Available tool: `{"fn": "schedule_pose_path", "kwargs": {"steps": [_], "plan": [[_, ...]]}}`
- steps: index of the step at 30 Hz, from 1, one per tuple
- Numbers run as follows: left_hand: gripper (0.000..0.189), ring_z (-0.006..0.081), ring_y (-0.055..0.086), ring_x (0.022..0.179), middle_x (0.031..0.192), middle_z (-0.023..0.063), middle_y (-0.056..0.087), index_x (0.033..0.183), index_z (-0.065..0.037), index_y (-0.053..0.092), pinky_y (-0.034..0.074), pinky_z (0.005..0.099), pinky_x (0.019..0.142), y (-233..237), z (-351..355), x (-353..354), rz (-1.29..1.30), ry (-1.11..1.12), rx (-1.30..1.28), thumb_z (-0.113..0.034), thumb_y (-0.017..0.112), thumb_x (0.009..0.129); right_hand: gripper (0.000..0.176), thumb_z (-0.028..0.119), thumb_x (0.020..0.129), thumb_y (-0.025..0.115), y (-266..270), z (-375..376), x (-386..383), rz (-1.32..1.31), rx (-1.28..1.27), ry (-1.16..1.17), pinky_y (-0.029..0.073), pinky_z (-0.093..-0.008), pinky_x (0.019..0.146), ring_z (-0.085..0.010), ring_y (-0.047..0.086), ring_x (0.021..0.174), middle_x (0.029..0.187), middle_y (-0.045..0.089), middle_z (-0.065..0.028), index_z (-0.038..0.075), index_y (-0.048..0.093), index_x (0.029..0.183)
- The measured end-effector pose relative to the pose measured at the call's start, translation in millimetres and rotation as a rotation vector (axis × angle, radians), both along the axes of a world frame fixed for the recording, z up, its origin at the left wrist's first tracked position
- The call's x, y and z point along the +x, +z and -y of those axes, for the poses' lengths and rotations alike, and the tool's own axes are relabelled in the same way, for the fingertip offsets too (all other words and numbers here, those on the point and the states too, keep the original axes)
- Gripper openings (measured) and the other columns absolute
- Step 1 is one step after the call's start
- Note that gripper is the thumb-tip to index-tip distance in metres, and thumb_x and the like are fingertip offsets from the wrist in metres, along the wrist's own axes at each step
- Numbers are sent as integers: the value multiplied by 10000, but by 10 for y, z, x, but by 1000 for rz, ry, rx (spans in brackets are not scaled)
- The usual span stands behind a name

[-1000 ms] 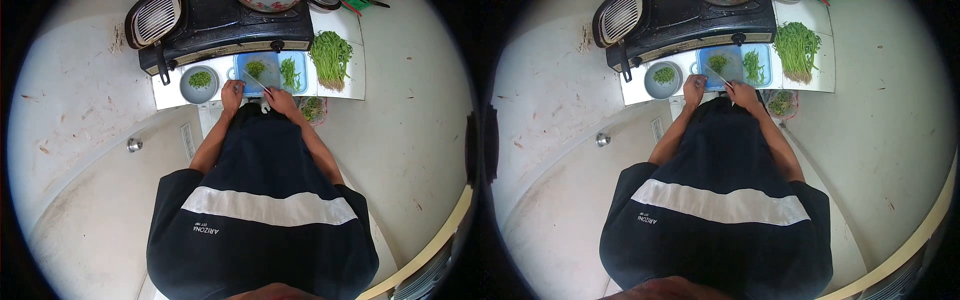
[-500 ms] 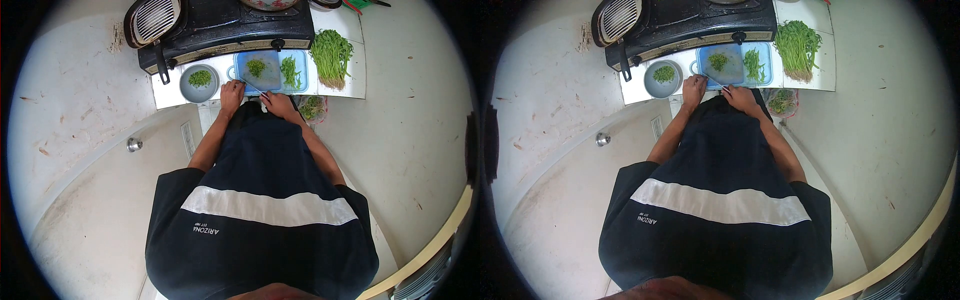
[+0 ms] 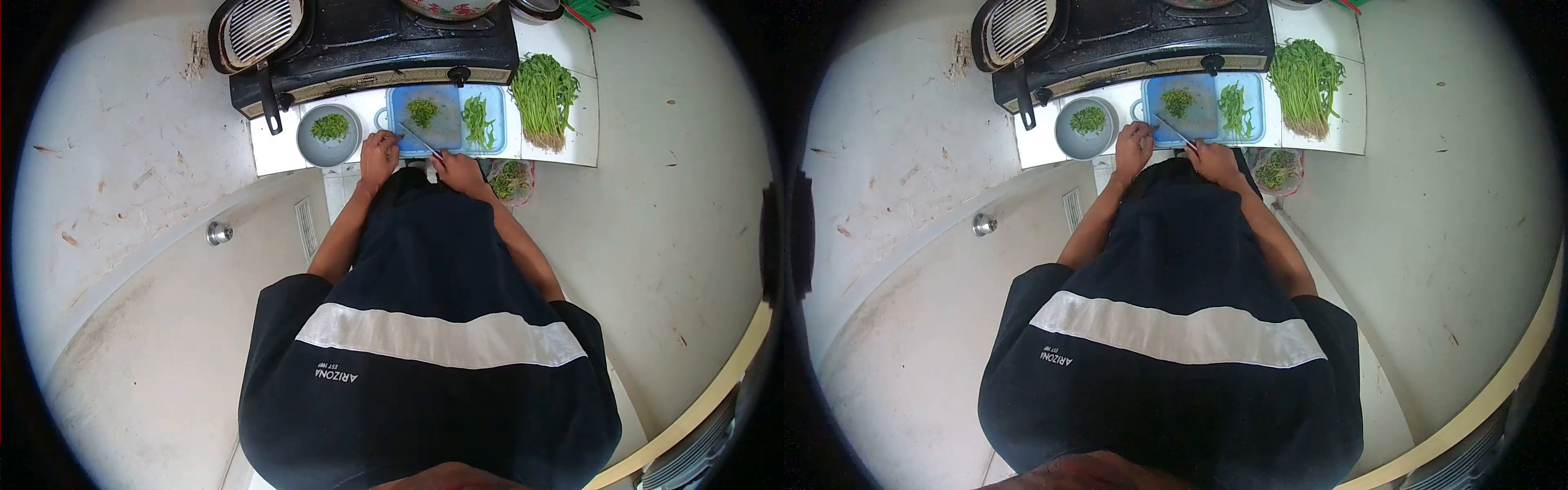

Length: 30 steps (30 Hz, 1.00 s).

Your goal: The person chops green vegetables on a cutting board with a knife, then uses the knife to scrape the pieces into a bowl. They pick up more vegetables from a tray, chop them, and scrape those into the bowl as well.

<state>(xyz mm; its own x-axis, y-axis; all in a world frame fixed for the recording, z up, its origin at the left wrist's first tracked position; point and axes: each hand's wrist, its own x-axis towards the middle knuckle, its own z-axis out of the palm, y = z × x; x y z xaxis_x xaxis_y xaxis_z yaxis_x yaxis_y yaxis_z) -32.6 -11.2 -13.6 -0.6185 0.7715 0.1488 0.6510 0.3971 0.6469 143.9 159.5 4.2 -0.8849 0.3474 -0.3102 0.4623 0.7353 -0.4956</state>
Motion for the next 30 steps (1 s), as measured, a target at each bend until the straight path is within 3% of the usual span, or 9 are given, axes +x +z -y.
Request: {"fn": "schedule_pose_path", "kwargs": {"steps": [9,15,23,30], "plan": [[142,302,652,935,978,85,710,972,-79,806,529,412,870,23,-82,-203,179,2,6,-59,749,843,454,467,1059,519,-11,-51,18,-32,-86,-37,560,-573,665,-464,690,686,712,681,-233,39,657,995],[106,263,682,801,918,100,717,938,-65,799,564,382,760,-3,-147,-168,350,111,43,-86,776,836,445,464,1047,556,11,-36,2,-16,-140,-38,544,-577,698,-480,680,722,745,685,-251,38,666,983],[271,199,678,770,877,103,691,969,-13,702,556,326,735,-118,-220,-91,547,369,14,-56,859,753,463,464,1041,559,87,28,-14,-79,-121,-31,560,-561,676,-453,695,693,730,690,-236,23,692,984],[329,200,675,774,841,85,687,975,-3,666,556,336,744,-141,-200,-98,570,418,4,-98,882,746,454,455,1044,558,55,66,-57,-38,-23,30,567,-553,646,-449,687,660,689,674,-225,25,687,979]]}}
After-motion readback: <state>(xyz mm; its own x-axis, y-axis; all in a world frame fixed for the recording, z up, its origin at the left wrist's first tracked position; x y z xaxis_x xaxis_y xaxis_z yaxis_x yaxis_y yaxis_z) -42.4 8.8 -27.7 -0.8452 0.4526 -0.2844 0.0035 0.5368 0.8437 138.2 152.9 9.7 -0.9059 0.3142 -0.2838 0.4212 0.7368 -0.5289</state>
